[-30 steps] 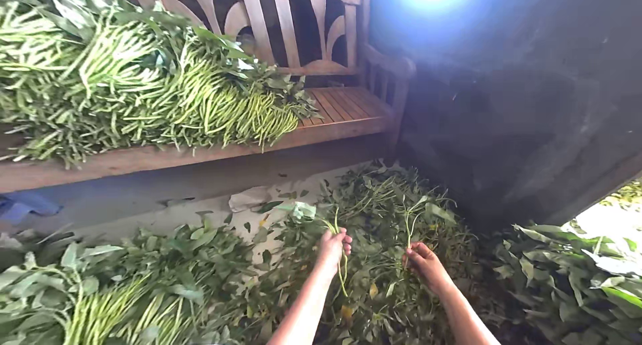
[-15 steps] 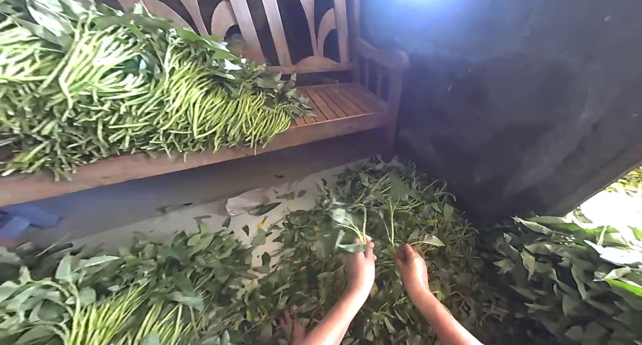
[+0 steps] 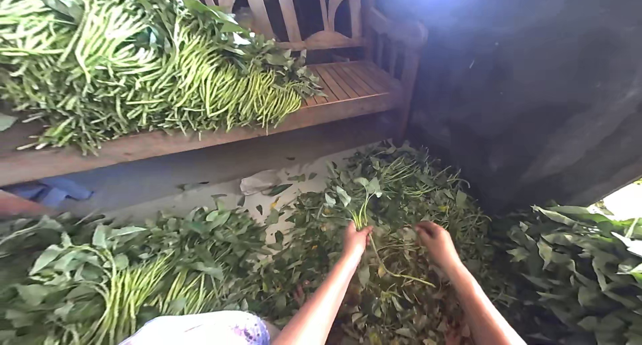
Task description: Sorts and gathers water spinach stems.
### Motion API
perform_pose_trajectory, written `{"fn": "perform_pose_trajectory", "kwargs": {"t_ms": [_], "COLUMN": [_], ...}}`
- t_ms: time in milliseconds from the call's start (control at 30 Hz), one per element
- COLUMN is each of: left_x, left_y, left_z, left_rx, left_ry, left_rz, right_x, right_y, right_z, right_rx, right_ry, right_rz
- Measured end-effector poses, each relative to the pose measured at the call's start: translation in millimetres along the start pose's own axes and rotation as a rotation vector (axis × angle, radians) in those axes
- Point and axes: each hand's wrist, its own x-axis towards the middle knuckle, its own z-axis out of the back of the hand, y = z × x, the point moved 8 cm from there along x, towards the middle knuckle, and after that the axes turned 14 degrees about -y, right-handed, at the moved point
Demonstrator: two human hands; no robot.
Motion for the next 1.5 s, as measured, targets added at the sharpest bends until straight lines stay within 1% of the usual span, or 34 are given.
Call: {"fn": "perform_pose_trajectory", "kwargs": {"t_ms": [33,67,133,167,300,367,433,533,633,700,767,833,867,900,933,967,1000,1033,1067,1100,1133,1200,1233,1300,1367,1500], "left_x": [2.7,5.4,9.9,10.7,4.4,-0.8,-4.3,-0.5,14.5,28.8,40.0,54.6,62.2,66.6,66.4,62.2,56.0,50.1,44.4,38.9,33.2,20.5,15.4,8.9,7.6,15.5], "left_y": [-3.2,-6.3,-10.6,-13.1,-25.7,-31.1,-33.6,-34.7,-26.1,-6.3,17.6,37.4,44.2,47.3,43.9,36.1,27.2,19.4,13.2,8.3,3.8,-3.1,-5.2,-7.7,-7.9,4.4], "left_z": [4.0,7.2,11.6,12.8,13.2,10.1,9.6,14.6,30.3,40.7,46.3,50.4,54.1,57.3,58.0,55.3,50.3,43.7,35.6,26.4,17.6,3.5,-2.2,-9.0,-8.6,3.0], "left_rx": [0.004,0.013,0.019,0.018,-0.025,-0.073,-0.096,-0.134,-0.213,-0.268,-0.265,-0.321,-0.357,-0.356,-0.336,-0.307,-0.276,-0.25,-0.232,-0.218,-0.206,-0.187,-0.184,-0.203,-0.236,-0.255], "left_ry": [-0.009,-0.012,-0.023,-0.023,0.0,0.03,0.046,0.026,-0.063,-0.109,-0.128,-0.169,-0.204,-0.227,-0.231,-0.214,-0.186,-0.155,-0.114,-0.066,-0.016,0.078,0.121,0.181,0.206,0.159], "left_rz": [-0.013,-0.028,-0.053,-0.063,-0.091,-0.092,-0.09,-0.072,-0.003,0.108,0.206,0.261,0.276,0.266,0.236,0.199,0.161,0.121,0.082,0.043,0.009,-0.045,-0.066,-0.083,-0.081,-0.047], "right_x": [1.7,0.1,-13.0,-22.2,-55.1,-64.7,-69.6,-72.7,-73.4,-71.8,-73.2,-77.9,-81.7,-87.2,-94.1,-102.6,-109.4,-109.1,-101.4,-87.9,-71.0,-44.5,-39.2,-41.5,-48.5,-60.6], "right_y": [-6.0,-10.0,-12.3,-12.6,-9.9,-4.5,-2.5,1.6,10.4,21.3,31.6,35.8,35.0,29.8,19.7,4.4,-12.4,-27.0,-36.0,-38.9,-35.4,-20.8,-15.8,-11.6,-11.5,-17.6], "right_z": [4.1,2.3,-15.2,-27.7,-73.2,-86.1,-94.8,-98.4,-93.0,-85.6,-78.6,-71.9,-69.2,-67.7,-66.6,-63.5,-56.7,-48.7,-43.2,-39.6,-38.5,-45.0,-53.6,-77.2,-95.8,-115.9], "right_rx": [-0.068,-0.123,-0.211,-0.25,-0.545,-0.608,-0.609,-0.544,-0.368,-0.186,0.012,0.168,0.17,0.079,-0.117,-0.383,-0.615,-0.745,-0.784,-0.737,-0.639,-0.353,-0.229,-0.024,0.135,0.253], "right_ry": [0.042,0.121,0.299,0.358,0.41,0.41,0.412,0.421,0.386,0.302,0.251,0.274,0.321,0.419,0.573,0.737,0.835,0.844,0.799,0.711,0.582,0.324,0.269,0.276,0.29,0.342], "right_rz": [-0.006,-0.001,0.042,0.059,0.119,0.173,0.22,0.283,0.277,0.278,0.267,0.237,0.219,0.176,0.105,0.023,-0.053,-0.113,-0.13,-0.119,-0.08,0.004,0.022,0.014,-0.041,-0.184]}}
